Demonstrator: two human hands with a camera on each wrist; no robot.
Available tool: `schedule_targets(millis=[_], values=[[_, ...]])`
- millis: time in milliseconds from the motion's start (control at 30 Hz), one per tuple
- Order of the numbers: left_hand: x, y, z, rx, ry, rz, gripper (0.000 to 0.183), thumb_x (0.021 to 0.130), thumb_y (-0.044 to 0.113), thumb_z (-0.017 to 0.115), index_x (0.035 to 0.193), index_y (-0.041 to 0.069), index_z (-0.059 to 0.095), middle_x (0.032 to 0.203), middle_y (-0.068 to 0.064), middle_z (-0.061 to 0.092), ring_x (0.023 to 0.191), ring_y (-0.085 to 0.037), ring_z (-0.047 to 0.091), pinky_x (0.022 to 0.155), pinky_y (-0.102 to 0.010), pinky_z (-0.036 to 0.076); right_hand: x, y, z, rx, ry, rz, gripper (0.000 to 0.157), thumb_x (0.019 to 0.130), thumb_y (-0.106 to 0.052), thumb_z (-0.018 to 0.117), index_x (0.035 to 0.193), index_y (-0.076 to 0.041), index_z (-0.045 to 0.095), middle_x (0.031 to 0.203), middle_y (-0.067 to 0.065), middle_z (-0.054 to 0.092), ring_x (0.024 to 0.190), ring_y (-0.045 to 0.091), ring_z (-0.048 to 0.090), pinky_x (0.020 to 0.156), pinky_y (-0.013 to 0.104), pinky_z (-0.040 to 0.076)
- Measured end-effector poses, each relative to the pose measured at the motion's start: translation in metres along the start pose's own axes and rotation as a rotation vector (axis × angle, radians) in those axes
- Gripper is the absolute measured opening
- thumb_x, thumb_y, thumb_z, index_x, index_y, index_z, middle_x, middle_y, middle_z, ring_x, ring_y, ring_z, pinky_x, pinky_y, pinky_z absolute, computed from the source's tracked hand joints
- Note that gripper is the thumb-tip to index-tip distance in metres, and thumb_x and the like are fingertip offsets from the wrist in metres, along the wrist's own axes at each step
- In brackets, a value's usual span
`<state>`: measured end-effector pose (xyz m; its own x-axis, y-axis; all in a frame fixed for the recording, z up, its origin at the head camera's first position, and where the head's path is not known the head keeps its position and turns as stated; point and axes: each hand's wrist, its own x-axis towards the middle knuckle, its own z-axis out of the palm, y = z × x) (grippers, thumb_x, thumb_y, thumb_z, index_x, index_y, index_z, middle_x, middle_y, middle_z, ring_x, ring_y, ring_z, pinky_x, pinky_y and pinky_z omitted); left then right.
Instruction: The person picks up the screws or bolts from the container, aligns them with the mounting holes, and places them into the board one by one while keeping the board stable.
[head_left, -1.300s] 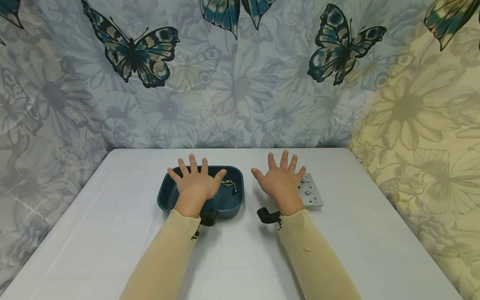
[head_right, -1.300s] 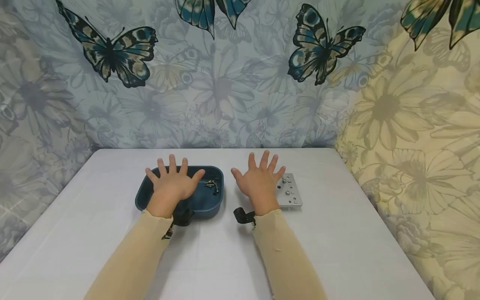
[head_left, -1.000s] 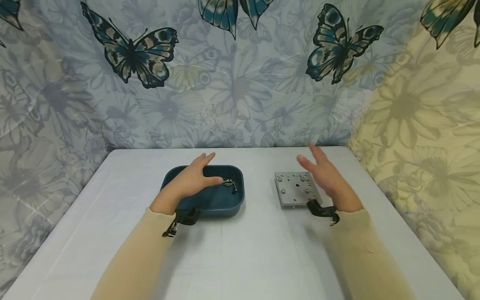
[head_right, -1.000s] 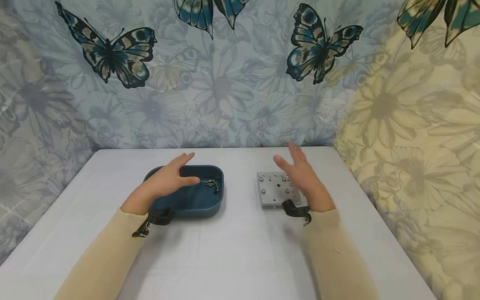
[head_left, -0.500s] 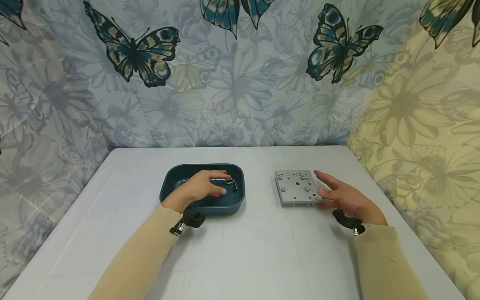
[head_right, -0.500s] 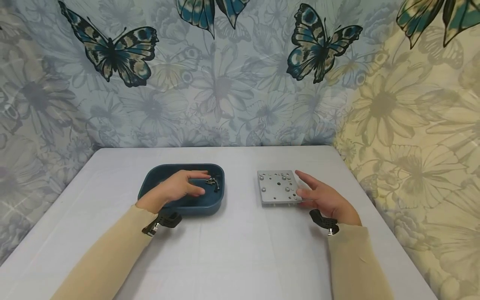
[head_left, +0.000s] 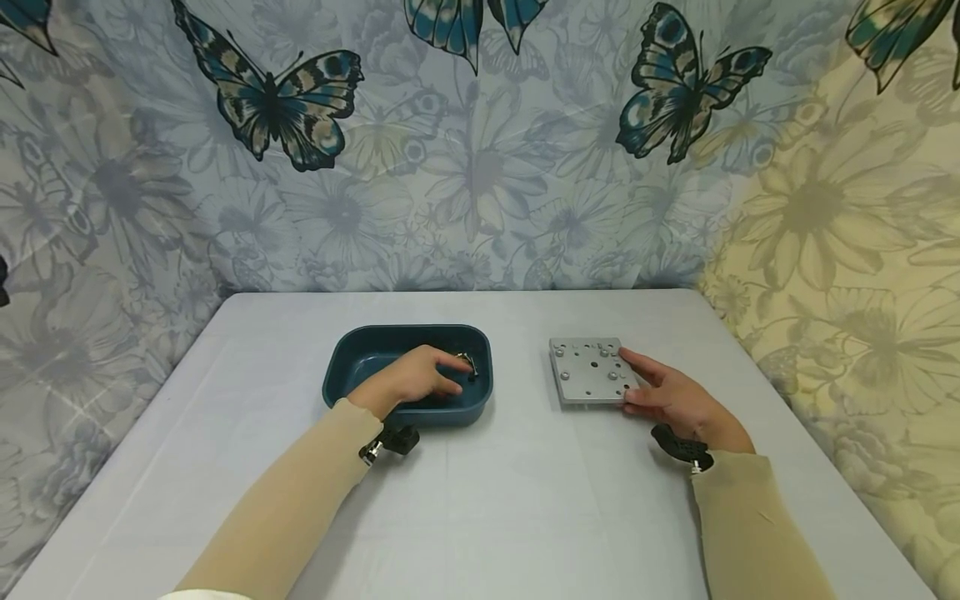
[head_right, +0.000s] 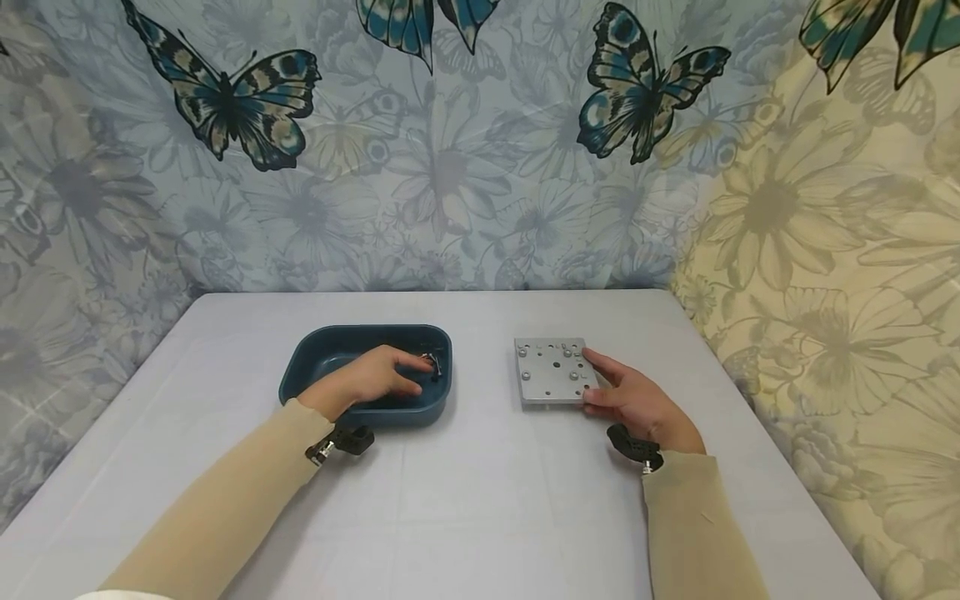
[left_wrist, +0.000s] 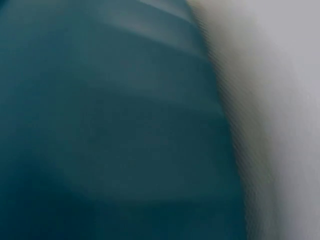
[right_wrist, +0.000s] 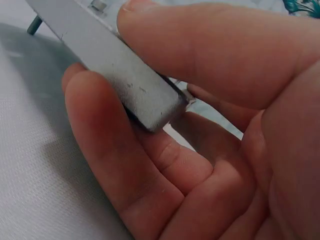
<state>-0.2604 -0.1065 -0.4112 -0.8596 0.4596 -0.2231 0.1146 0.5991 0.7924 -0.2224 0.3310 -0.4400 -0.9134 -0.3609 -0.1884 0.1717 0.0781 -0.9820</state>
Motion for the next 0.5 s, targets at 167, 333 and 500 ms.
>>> schedule_targets(millis=[167, 333, 500], values=[[0.005, -0.002, 0.0, 0.153, 0.004, 0.061, 0.038, 0.086, 0.016, 0.08, 0.123, 0.02, 0.073, 0.14, 0.001, 0.057, 0.119, -0.015, 0.054, 0.101, -0.037, 0.042, 0.001, 0.002, -0.001, 0.004, -0.013, -0.016, 0.089, 0.091, 0.003, 0.069, 0.16, -0.008, 0.013, 0.165, 0.014, -0.004, 0.102, 0.015, 0.064, 0.087, 0.033, 0.055], [0.008, -0.002, 0.0, 0.21, -0.026, 0.119, 0.039, 0.087, 0.013, 0.078, 0.126, 0.013, 0.071, 0.144, 0.001, 0.053, 0.11, -0.014, 0.061, 0.093, -0.032, 0.049, 0.001, 0.003, 0.0, 0.003, -0.006, -0.015, 0.088, 0.092, 0.004, 0.068, 0.16, -0.007, 0.014, 0.165, 0.014, -0.001, 0.102, 0.014, 0.064, 0.085, 0.032, 0.055], [0.012, -0.002, 0.002, 0.245, -0.053, 0.149, 0.038, 0.09, 0.011, 0.075, 0.128, 0.009, 0.07, 0.142, 0.001, 0.056, 0.079, -0.011, 0.067, 0.076, -0.027, 0.053, 0.0, 0.001, 0.002, 0.018, 0.002, 0.002, 0.088, 0.092, 0.006, 0.068, 0.16, -0.009, 0.015, 0.165, 0.013, -0.002, 0.101, 0.015, 0.064, 0.085, 0.032, 0.055]])
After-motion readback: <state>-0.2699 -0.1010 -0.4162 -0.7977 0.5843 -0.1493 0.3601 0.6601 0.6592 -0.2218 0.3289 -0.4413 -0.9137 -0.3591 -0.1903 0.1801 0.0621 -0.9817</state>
